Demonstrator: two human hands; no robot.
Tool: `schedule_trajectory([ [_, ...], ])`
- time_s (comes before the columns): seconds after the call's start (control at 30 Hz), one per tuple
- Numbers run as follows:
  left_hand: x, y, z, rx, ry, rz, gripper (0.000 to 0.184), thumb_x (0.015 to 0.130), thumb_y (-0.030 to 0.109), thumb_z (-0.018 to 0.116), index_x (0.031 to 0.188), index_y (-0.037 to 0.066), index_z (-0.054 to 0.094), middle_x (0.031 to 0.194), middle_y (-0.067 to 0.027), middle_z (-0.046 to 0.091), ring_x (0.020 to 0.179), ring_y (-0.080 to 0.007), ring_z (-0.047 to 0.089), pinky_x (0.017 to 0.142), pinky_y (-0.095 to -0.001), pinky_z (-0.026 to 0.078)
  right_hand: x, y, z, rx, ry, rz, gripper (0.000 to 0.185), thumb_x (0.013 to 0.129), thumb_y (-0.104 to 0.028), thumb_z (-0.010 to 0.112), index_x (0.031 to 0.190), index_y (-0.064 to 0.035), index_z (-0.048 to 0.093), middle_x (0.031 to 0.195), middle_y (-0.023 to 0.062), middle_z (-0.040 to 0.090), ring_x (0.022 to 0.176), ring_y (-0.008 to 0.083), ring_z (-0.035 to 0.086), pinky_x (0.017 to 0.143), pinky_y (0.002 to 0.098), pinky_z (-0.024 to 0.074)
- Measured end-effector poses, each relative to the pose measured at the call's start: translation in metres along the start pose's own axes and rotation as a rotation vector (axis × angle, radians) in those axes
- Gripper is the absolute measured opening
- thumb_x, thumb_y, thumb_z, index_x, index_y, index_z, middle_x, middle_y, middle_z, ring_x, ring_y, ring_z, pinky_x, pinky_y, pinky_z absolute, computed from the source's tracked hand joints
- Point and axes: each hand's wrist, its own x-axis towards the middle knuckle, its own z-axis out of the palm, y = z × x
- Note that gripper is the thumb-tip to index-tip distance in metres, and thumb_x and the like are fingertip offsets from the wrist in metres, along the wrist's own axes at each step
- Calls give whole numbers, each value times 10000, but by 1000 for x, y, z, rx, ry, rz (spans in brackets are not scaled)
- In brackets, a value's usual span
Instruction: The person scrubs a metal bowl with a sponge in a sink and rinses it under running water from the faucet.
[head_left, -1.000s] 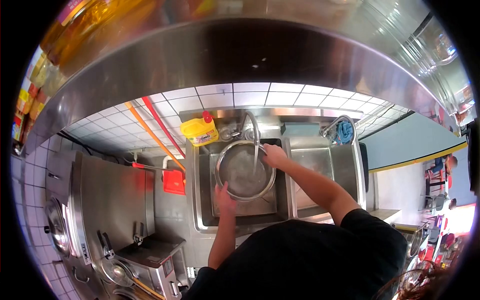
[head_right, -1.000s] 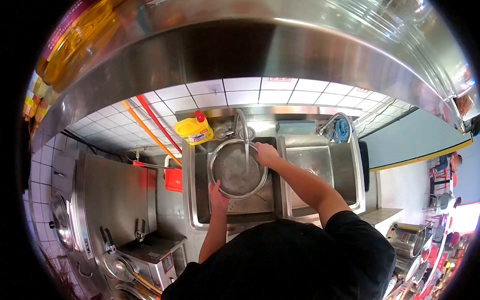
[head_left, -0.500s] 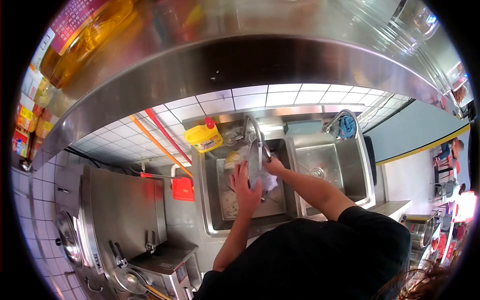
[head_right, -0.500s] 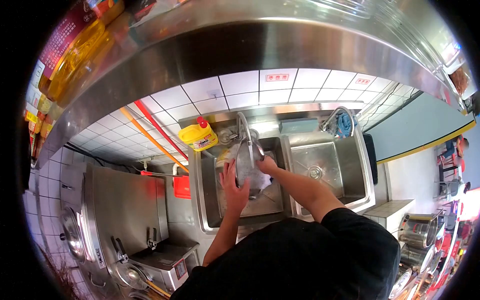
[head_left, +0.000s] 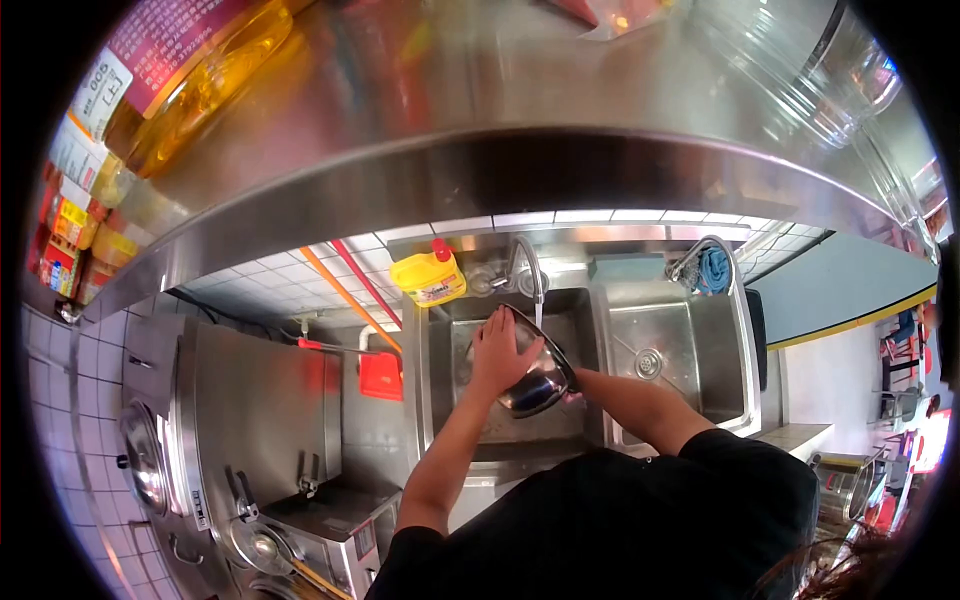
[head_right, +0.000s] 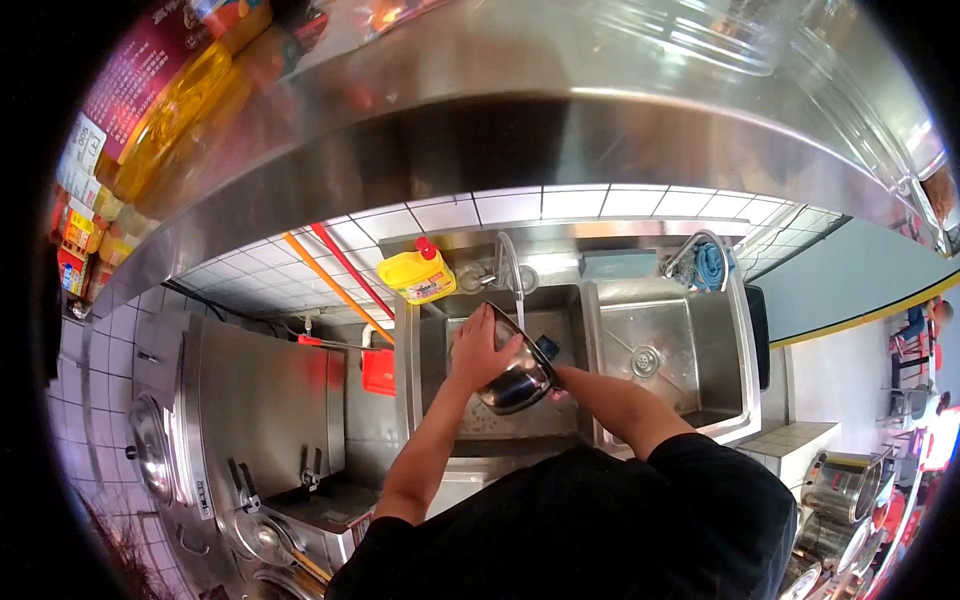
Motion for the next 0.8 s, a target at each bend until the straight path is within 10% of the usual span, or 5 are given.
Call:
schedule_trajectory([
  [0.27, 67, 6, 27, -179, -569, -60, 697, 902, 530, 554, 1281, -55, 565, 1170, -249, 640, 1091, -380, 618, 957, -437, 470, -20, 34, -5, 6, -32, 104, 400, 770, -386, 663, 915, -16, 706, 821, 179, 684, 684, 296, 664, 613, 426, 524],
  [0.37, 79, -22, 73, -392, -484, 68, 582, 927, 501, 541, 1251, 24, 622, 994, -230, 689, 914, -349, 679, 847, -407, 517, -18, 28, -7, 19, -9, 94, 392, 769, -380, 664, 907, -16, 705, 811, 176, 681, 671, 293, 658, 602, 425, 520],
  [0.53, 85, -46, 75, -765, -596, -236, 414, 927, 360, 616, 1224, 77, 673, 967, -64, 712, 885, -128, 625, 791, -301, 489, -12, 8, -10, 50, 35, 61, 378, 768, -369, 666, 894, -15, 704, 794, 170, 676, 649, 289, 647, 583, 425, 512],
  [0.63, 65, -108, 162, -1007, -298, -396, 424, 936, 399, 601, 1199, 78, 689, 989, -54, 707, 927, -134, 620, 823, -311, 484, -11, -4, -16, 69, 60, 48, 370, 767, -363, 667, 886, -15, 703, 784, 167, 672, 636, 286, 641, 572, 425, 508],
  [0.8, 21, -121, 186, -1582, -441, -955, 483, 961, 485, 530, 1223, 102, 661, 1109, -77, 688, 1023, -196, 639, 925, -361, 494, -8, -15, -19, 87, 74, 41, 357, 766, -353, 669, 873, -14, 702, 767, 162, 667, 614, 281, 631, 553, 425, 500],
])
